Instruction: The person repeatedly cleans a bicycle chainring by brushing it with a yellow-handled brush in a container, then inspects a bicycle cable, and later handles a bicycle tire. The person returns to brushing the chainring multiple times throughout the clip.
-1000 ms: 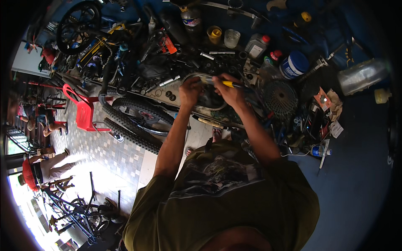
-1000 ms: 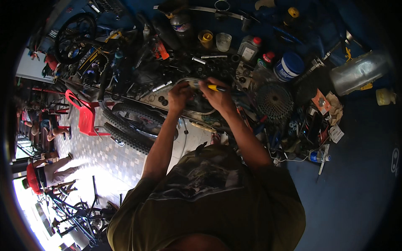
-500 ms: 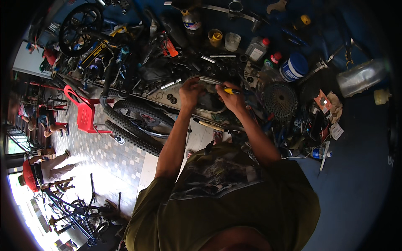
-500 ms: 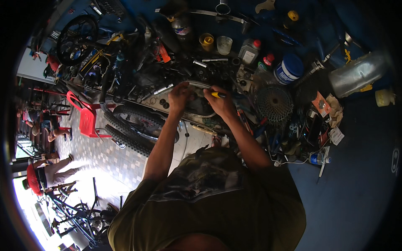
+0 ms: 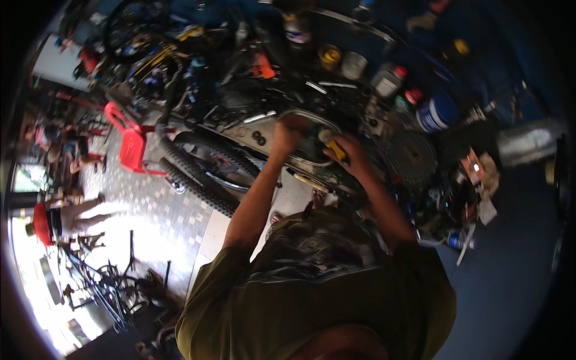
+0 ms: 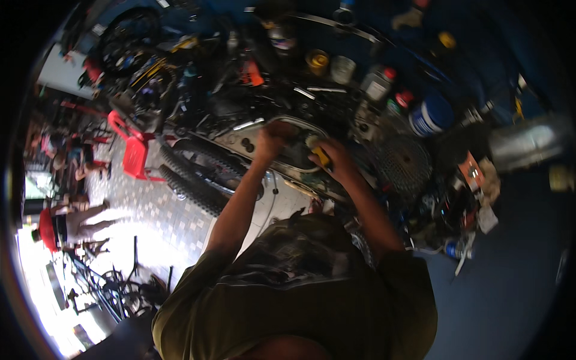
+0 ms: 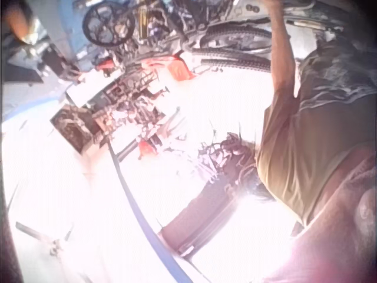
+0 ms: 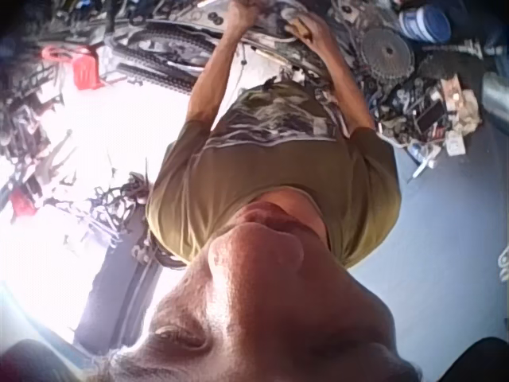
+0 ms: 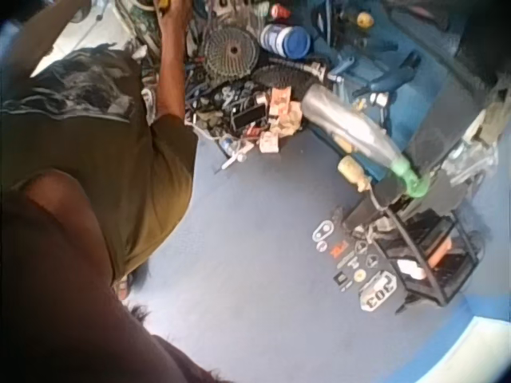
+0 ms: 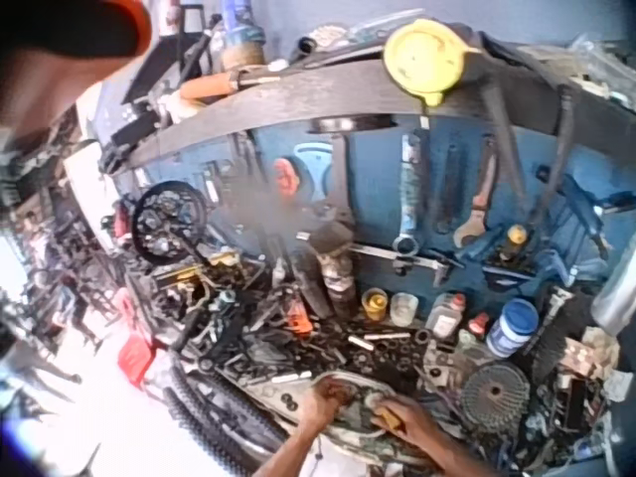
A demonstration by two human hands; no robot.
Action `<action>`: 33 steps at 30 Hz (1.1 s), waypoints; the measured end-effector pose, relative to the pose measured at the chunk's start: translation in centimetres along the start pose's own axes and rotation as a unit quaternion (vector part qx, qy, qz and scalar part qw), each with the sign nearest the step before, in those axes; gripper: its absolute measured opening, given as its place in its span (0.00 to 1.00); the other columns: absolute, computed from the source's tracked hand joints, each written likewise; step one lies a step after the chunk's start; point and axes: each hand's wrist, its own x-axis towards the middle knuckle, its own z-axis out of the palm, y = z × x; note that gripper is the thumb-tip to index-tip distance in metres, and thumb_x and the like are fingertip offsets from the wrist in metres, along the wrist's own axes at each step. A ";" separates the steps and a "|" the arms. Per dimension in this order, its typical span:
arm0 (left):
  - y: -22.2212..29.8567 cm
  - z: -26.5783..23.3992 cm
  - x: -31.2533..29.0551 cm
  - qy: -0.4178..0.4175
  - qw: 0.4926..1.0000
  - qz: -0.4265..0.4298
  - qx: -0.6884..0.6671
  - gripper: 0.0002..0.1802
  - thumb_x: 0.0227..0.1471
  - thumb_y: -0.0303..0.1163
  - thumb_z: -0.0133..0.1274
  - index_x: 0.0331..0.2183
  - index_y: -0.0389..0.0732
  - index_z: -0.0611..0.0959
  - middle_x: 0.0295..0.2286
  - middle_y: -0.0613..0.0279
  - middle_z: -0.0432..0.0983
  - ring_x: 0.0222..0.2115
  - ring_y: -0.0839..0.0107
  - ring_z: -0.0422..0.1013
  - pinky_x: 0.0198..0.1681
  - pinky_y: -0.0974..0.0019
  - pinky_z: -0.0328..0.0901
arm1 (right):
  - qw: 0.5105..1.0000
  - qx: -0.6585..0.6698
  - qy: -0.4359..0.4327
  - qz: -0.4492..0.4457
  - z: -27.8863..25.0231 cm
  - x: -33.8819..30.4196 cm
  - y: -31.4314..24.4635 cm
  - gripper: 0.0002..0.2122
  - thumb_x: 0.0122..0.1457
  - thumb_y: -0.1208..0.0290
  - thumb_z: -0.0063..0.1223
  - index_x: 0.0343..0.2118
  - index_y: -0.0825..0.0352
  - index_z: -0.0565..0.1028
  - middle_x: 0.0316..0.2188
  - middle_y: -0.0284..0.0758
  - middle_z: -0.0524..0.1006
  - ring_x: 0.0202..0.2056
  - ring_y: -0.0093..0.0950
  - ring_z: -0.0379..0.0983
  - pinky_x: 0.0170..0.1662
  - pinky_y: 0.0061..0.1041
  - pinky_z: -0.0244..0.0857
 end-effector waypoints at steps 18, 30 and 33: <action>8.2 5.3 -3.1 -0.070 0.879 -0.003 0.471 0.23 0.43 0.31 0.60 0.45 0.46 0.83 0.52 0.39 0.66 0.42 0.48 0.76 0.38 0.55 0.76 | 0.976 -0.212 0.030 -0.038 -5.3 -1.3 1.9 0.14 0.59 0.71 0.57 0.46 0.68 0.76 0.41 0.47 0.77 0.41 0.48 0.72 0.48 0.45 0.64; 13.3 -10.9 -13.2 0.277 0.885 0.057 0.371 0.06 0.49 0.31 0.55 0.31 0.40 0.79 0.39 0.47 0.70 0.37 0.47 0.74 0.38 0.50 0.71 | 0.819 0.284 -0.278 0.413 20.5 -10.0 0.6 0.31 0.59 0.65 0.61 0.63 0.62 0.60 0.44 0.36 0.75 0.38 0.27 0.75 0.34 0.25 0.68; 13.0 -15.5 -20.7 0.347 0.874 -0.002 0.340 0.08 0.49 0.32 0.54 0.32 0.39 0.80 0.36 0.47 0.72 0.36 0.46 0.73 0.38 0.48 0.69 | 0.854 0.225 -0.158 0.442 26.7 -9.8 3.5 0.41 0.55 0.59 0.66 0.67 0.57 0.52 0.47 0.41 0.74 0.42 0.34 0.74 0.36 0.28 0.67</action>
